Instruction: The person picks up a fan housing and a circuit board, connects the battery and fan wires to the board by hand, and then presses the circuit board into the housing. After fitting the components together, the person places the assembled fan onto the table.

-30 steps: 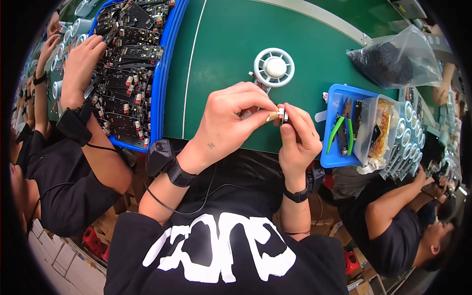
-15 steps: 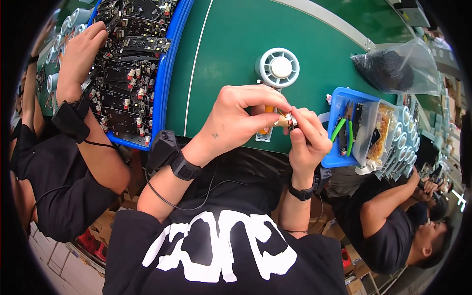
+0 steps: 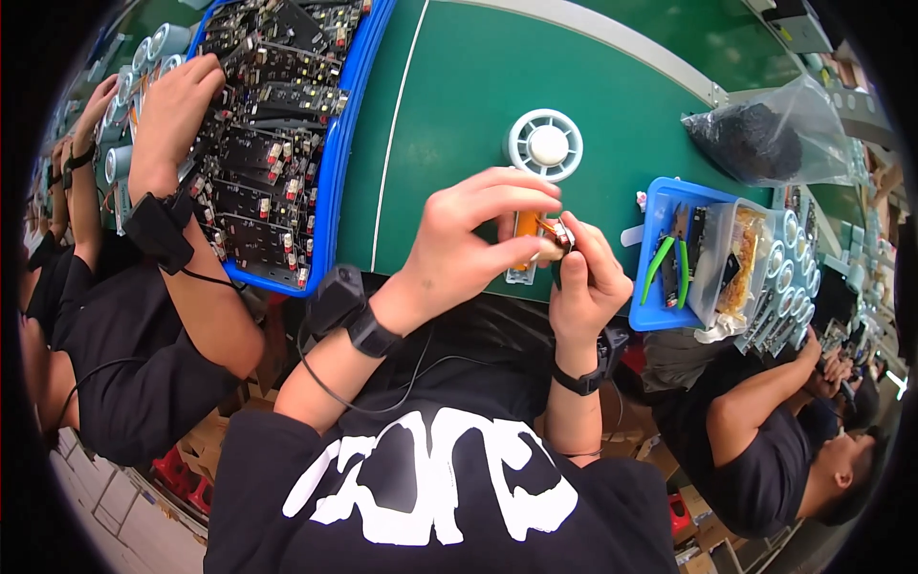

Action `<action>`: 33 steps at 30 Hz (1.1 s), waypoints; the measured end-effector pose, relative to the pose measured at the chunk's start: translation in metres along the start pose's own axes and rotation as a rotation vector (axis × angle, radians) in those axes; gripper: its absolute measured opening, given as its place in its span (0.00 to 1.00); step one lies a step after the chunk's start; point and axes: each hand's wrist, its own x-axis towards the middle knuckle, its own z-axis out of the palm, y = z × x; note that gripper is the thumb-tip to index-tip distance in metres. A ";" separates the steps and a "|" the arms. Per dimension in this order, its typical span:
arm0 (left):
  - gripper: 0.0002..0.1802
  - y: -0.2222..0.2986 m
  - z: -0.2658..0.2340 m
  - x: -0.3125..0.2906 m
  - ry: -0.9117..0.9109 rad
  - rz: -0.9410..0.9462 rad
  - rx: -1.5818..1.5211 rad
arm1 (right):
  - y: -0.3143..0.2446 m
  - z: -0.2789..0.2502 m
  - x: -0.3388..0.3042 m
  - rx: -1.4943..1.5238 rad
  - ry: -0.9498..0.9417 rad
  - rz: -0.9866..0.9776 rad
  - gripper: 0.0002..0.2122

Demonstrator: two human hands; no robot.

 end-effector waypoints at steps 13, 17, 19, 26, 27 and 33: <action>0.11 -0.011 0.015 0.001 0.249 0.183 0.384 | -0.019 -0.005 0.011 0.544 0.237 0.395 0.15; 0.09 -0.003 0.023 0.001 0.280 0.002 0.353 | -0.013 -0.006 0.006 0.509 0.225 0.387 0.17; 0.10 -0.010 0.023 0.003 0.268 0.131 0.389 | -0.013 -0.004 0.007 0.497 0.240 0.384 0.18; 0.12 -0.020 0.020 -0.001 0.199 0.344 0.510 | -0.018 0.008 0.019 0.378 0.175 0.428 0.20; 0.13 -0.020 0.019 -0.001 0.183 0.367 0.534 | -0.018 0.008 0.019 0.365 0.172 0.408 0.20; 0.14 -0.019 0.007 0.005 0.083 0.477 0.548 | -0.015 0.003 0.018 0.389 0.156 0.468 0.18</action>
